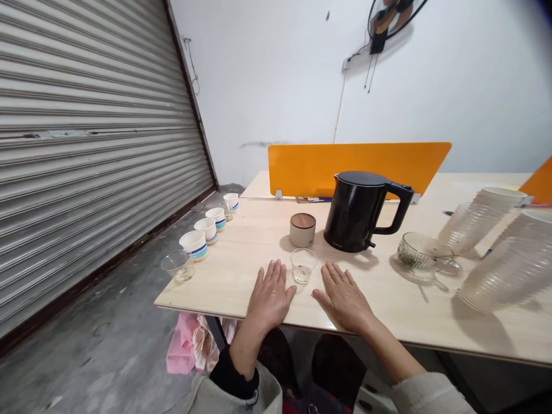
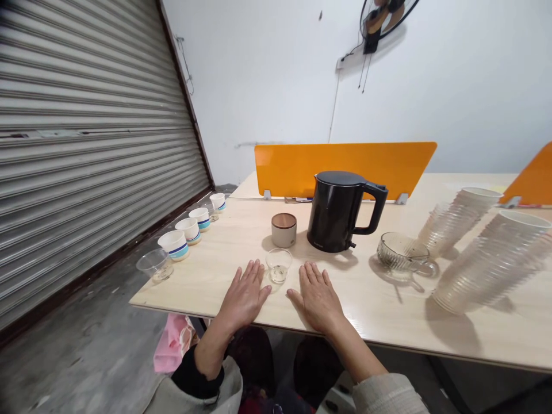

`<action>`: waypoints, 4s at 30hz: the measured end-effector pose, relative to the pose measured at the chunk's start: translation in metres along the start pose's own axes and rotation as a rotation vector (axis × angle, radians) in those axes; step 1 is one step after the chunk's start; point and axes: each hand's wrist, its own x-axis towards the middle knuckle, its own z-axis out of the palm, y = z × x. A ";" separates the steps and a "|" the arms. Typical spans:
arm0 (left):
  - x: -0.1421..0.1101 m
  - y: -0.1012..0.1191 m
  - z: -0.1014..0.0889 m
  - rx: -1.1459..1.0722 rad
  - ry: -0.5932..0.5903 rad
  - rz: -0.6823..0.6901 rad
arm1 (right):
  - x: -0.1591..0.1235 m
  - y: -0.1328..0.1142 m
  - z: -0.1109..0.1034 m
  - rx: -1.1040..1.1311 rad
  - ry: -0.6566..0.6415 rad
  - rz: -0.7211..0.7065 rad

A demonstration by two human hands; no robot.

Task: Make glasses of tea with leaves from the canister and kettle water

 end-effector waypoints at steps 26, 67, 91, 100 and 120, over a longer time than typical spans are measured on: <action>-0.001 -0.001 -0.012 -0.087 0.007 0.010 | 0.008 0.013 0.022 -0.054 0.138 -0.053; -0.001 0.000 -0.010 -0.100 0.013 0.009 | 0.007 0.013 0.021 -0.067 0.105 -0.035; -0.002 0.001 -0.012 -0.093 -0.005 0.002 | 0.007 0.010 0.019 -0.037 0.117 -0.034; -0.002 0.001 -0.011 -0.034 0.000 0.007 | 0.004 0.006 0.009 -0.030 0.068 -0.021; -0.001 -0.002 0.007 0.017 0.021 0.025 | -0.065 0.119 -0.050 1.007 1.046 0.630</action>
